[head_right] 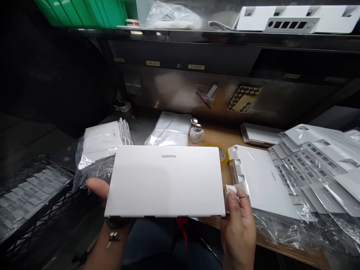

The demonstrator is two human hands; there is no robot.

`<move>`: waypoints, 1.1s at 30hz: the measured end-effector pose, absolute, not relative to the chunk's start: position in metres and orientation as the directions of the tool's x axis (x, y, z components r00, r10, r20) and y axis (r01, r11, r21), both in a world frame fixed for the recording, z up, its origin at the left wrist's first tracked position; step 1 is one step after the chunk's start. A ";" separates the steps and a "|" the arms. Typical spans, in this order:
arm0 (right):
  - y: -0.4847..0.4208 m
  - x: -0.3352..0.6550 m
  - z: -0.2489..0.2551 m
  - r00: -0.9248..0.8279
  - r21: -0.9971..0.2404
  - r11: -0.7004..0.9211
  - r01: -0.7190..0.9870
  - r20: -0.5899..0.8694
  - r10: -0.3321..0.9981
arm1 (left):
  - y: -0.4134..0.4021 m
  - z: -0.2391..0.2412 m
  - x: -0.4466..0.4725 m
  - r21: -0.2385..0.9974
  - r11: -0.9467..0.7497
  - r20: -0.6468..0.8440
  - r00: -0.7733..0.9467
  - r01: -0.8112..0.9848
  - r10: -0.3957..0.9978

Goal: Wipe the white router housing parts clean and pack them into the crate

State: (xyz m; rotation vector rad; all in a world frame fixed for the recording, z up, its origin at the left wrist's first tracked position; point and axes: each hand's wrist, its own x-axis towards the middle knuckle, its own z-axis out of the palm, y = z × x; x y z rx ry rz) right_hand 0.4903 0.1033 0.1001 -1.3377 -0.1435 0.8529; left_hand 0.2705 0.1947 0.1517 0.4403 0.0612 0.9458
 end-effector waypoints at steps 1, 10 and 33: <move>0.103 0.487 0.100 0.678 -0.882 -0.027 -0.471 -0.382 0.628 | 0.195 0.152 0.271 0.392 0.501 0.126 0.585 -0.771 0.801; 0.102 0.473 0.100 0.577 -0.831 -0.082 -0.550 -0.449 0.682 | 0.194 0.136 0.261 0.424 0.511 0.045 0.581 -0.748 0.813; 0.101 0.502 0.093 0.765 -0.974 -0.015 -0.225 -0.186 0.616 | 0.211 0.138 0.227 0.940 0.338 -0.322 0.203 -0.052 0.925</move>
